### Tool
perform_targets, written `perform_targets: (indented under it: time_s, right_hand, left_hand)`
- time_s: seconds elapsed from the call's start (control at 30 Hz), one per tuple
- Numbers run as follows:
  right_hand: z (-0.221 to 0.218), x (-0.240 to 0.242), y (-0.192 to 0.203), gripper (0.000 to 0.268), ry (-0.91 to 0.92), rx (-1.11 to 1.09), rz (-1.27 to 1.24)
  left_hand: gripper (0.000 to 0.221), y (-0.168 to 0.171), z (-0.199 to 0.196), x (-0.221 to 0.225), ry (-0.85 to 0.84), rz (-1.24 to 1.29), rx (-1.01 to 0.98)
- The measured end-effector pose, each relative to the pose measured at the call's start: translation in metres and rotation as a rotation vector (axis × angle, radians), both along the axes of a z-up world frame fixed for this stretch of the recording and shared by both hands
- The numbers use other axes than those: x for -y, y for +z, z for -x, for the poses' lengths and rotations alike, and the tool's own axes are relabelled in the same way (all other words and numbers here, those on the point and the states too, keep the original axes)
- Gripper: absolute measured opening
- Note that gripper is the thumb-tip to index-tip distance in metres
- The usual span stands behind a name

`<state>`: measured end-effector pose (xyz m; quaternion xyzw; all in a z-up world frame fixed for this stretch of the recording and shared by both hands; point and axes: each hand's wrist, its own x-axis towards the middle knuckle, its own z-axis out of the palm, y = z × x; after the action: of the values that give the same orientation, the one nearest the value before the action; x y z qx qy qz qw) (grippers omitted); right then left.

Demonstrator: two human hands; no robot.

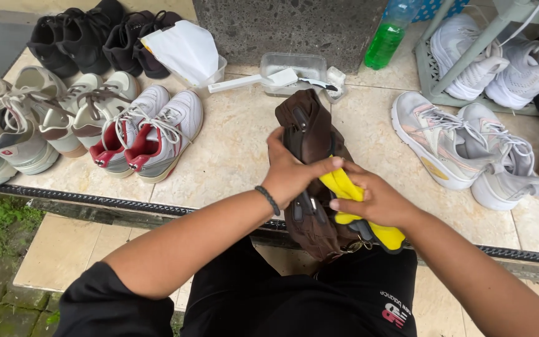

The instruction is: Cleaning a brown leather bag using a cloth and a brush with cleaning solution

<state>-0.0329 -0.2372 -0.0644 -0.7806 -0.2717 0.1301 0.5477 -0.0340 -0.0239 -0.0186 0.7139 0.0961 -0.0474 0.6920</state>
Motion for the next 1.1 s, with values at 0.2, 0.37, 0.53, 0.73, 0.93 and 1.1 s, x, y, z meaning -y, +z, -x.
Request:
perform_targets:
  time_s: [0.2,0.37,0.53,0.73,0.93,1.1]
  right_hand:
    - [-0.071,0.164,-0.12,0.045,-0.587,-0.16,-0.26]
    - [-0.046,0.135,0.003,0.032,-0.865,0.137,0.031]
    - [-0.057,0.123,-0.001,0.095,-0.634,-0.113,0.391]
    - [-0.034,0.112,-0.029,0.091,-0.528,-0.449,0.129]
    - [-0.038,0.1,-0.045,0.046,-0.512,-0.331,0.161]
    - [-0.073,0.127,-0.132,0.027,-0.547,-0.614,-0.212]
  left_hand:
    - [0.103,-0.009,-0.014,-0.001,-0.045,0.037,-0.09]
    - [0.094,0.0,-0.023,0.002,-0.195,0.082,0.063]
    - [0.088,0.036,-0.034,-0.001,-0.554,0.043,0.188]
    - [0.081,0.045,-0.068,-0.033,-0.853,-0.411,0.42]
    - [0.063,0.013,-0.124,-0.046,-0.526,-1.008,0.461]
    - [0.047,-0.022,-0.169,-0.042,-0.504,-1.195,0.607]
